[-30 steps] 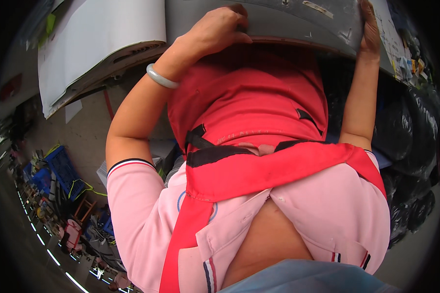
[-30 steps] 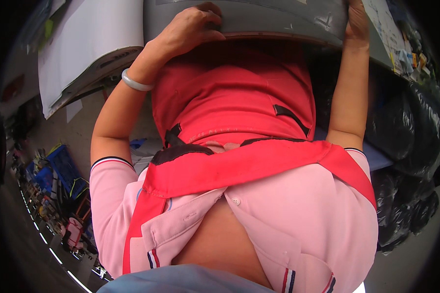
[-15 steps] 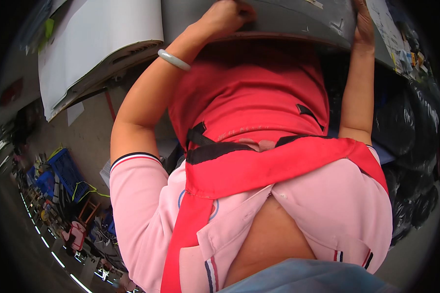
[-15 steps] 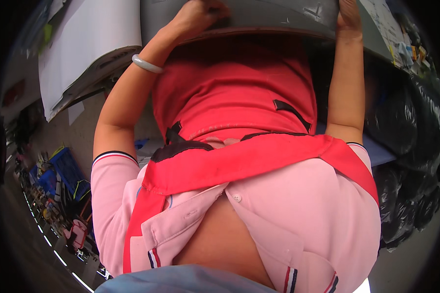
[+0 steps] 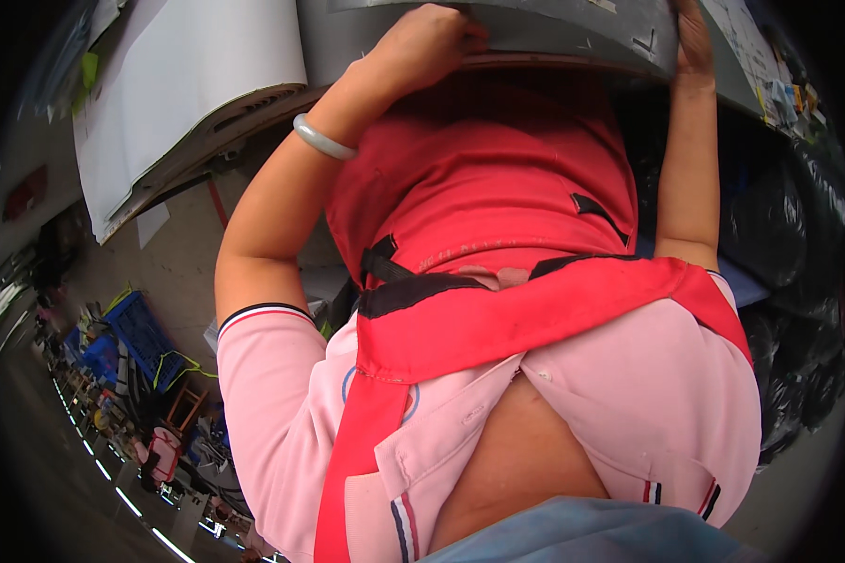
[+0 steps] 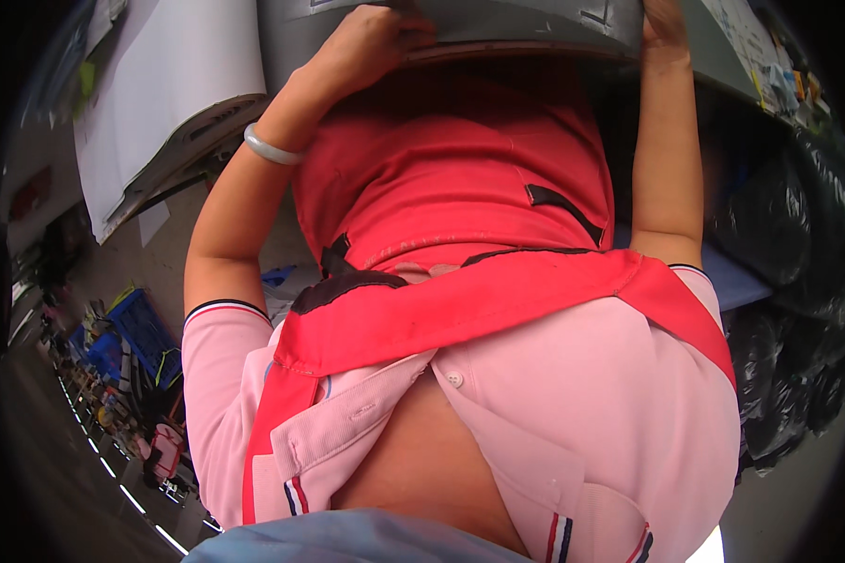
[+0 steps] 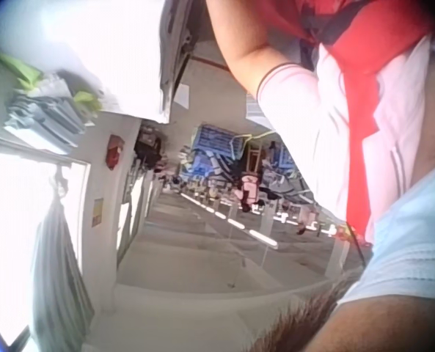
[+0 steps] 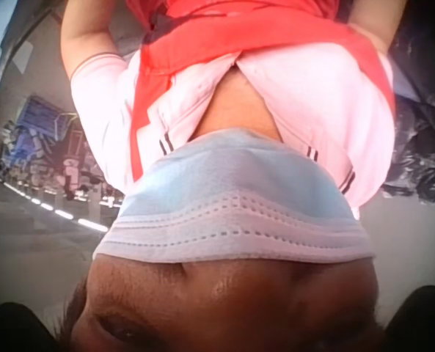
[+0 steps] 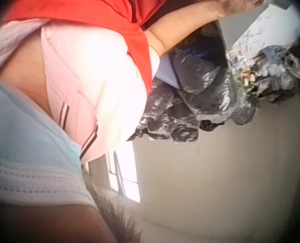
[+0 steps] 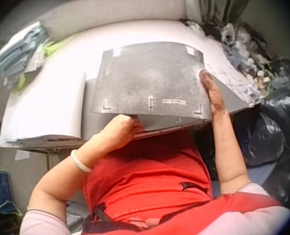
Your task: The person repeatedly places a grey rectangular component onto a white sheet on a workbench, aligns it, and then removes it. This cycle of placing and removing the component is performed continuously throughout the video.
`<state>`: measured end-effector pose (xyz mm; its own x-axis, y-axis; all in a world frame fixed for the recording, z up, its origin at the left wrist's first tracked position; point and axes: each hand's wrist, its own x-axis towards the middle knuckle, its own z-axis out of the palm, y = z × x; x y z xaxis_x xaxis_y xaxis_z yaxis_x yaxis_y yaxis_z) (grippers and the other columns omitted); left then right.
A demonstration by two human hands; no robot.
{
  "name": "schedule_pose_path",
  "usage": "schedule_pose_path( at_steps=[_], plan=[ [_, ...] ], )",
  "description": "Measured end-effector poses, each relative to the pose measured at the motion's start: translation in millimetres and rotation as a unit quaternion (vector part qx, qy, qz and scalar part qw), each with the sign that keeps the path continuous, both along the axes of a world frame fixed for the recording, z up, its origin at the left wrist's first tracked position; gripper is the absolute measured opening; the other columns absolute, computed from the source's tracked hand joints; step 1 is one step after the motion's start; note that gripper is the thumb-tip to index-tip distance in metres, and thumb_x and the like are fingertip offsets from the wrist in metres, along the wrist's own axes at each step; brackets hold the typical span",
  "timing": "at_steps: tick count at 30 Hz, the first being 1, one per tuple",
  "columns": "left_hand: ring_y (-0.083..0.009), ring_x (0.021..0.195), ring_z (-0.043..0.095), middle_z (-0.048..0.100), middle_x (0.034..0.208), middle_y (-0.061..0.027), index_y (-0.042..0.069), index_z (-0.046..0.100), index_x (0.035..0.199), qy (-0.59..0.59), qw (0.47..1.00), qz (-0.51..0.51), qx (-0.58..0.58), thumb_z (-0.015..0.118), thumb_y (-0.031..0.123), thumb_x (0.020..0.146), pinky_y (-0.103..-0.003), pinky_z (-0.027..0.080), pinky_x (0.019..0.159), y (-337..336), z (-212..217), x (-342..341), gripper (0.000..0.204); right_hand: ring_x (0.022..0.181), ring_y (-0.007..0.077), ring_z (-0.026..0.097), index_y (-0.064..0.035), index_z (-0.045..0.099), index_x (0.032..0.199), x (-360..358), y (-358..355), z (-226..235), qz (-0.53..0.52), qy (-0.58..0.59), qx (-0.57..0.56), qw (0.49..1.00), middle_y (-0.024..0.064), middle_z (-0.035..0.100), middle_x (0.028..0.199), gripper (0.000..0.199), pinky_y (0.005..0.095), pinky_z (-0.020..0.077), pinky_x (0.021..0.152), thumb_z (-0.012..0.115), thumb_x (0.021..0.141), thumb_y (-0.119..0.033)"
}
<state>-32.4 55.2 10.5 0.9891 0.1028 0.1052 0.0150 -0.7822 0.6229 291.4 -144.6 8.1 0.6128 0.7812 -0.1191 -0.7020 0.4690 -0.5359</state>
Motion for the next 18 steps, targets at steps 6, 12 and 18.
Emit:
schedule_pose_path(
  at_steps=[6,12,18],
  plan=[
    [-0.0408,0.084,0.07,0.072,0.089,-0.0243,0.0,0.077,0.095,0.017,0.999,0.013,0.044,0.072,0.017,0.086,-0.046,0.056,0.077,-6,34,-14,0.02,0.1,0.02,0.071,-0.0071,0.068,0.12,-18,-14,17,-0.02,-0.087,-0.033,0.995,0.0073,0.073,0.111,0.028,0.0356,0.0608,0.087,0.073,0.098,-0.023],
    [-0.0404,0.082,0.071,0.073,0.087,-0.023,-0.001,0.077,0.094,0.035,0.999,0.011,0.014,0.075,0.014,0.085,-0.045,0.057,0.076,8,29,-19,0.018,0.099,0.0209,0.072,-0.0066,0.068,0.12,-40,-6,30,-0.007,-0.164,-0.059,0.985,0.0082,0.074,0.111,0.029,0.0365,0.0615,0.086,0.073,0.097,-0.023],
    [-0.0404,0.081,0.071,0.073,0.087,-0.0236,-0.002,0.077,0.092,0.032,0.999,0.01,-0.007,0.078,0.014,0.083,-0.044,0.058,0.074,11,27,-17,0.019,0.099,0.022,0.072,-0.0067,0.069,0.119,-42,-5,28,0.005,-0.129,-0.034,0.991,0.0087,0.074,0.113,0.028,0.0379,0.0616,0.087,0.074,0.097,-0.023]
  ],
)
